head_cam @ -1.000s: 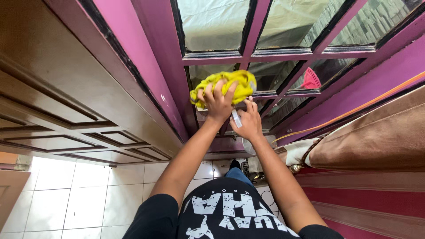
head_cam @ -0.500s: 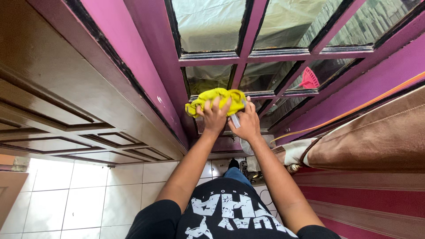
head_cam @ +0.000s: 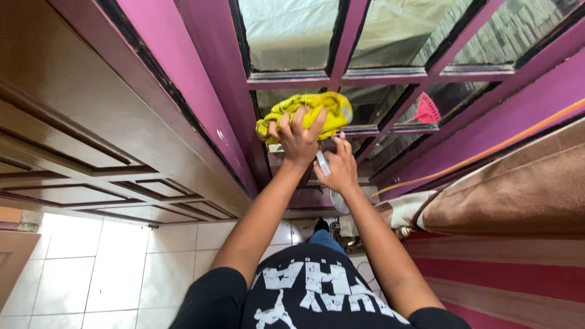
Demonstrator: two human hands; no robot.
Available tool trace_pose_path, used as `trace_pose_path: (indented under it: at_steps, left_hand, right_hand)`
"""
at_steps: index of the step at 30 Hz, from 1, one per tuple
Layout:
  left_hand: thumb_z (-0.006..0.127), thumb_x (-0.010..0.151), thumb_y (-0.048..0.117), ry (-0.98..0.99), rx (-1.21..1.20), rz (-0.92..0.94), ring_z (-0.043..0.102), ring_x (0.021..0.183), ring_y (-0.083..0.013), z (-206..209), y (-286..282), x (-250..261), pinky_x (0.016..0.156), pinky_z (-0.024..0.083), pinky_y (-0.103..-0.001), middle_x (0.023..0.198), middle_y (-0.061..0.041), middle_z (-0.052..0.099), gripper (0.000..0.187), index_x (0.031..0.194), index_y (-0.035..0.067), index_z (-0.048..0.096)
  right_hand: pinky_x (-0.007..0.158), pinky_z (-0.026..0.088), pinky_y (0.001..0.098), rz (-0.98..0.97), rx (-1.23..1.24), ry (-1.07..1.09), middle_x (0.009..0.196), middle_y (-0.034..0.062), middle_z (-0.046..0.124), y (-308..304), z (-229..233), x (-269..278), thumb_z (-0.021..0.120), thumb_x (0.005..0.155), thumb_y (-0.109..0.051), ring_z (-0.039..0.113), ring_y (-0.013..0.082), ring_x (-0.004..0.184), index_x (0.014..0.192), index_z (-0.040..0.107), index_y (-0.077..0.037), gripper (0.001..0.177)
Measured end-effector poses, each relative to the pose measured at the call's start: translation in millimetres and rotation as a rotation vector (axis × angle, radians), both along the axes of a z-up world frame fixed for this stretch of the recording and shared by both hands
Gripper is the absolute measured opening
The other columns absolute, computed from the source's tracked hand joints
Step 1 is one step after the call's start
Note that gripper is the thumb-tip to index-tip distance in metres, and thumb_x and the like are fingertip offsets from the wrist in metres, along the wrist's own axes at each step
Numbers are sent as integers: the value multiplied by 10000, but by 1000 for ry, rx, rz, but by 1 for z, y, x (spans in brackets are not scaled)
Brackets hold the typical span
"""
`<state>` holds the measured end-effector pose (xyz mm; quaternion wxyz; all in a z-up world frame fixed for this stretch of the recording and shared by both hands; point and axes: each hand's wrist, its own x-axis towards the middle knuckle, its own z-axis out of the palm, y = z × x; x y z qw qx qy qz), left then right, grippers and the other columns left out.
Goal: The person cleans glass window panes in a door by spraying them with liquid and wiping the glass with a yellow cloth.
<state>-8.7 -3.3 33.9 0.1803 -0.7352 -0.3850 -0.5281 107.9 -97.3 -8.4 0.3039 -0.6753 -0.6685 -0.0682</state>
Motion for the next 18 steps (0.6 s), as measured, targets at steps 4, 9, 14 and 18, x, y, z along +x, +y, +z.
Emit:
trace_pose_path:
  at_steps: [4,9,14,18]
  left_hand:
    - [669,940,255,83,-112,19,414,1238,-317,-72,-10,-7,1059,280,-607,1332,-42,518,317,1248,327,693]
    - [697,904,276,44,-119,-17,413,1225,-323,-62,-11,-12,1056,283,-601,1305,-42,511,317,1217,324,687]
    - [699,928,264,-104,-127,-119,413,1264,-316,16,-10,-8,1073,300,-542,1322,-33,515,310,1232,324,681]
    - [668,949,261,-87,-47,-133,390,1240,-312,23,-5,-4,1053,293,-540,1314,-34,514,317,1260,323,679]
  right_hand:
    - [1033,472,501,-2,-54,20,1328,264,542,-3,1,2,774,748,-318,443,451,1345,910,787,-66,299]
    - [1030,465,497,4,-41,-16,1364,272,534,-3,2,6,779,742,-319,427,454,1365,893,779,-53,306]
    - [1030,449,492,9,-40,14,1386,253,537,-3,3,2,768,724,-295,414,452,1370,887,789,-67,280]
    - [1071,449,481,22,3,-21,1430,254,529,-5,2,2,778,730,-295,423,442,1369,831,760,-50,266]
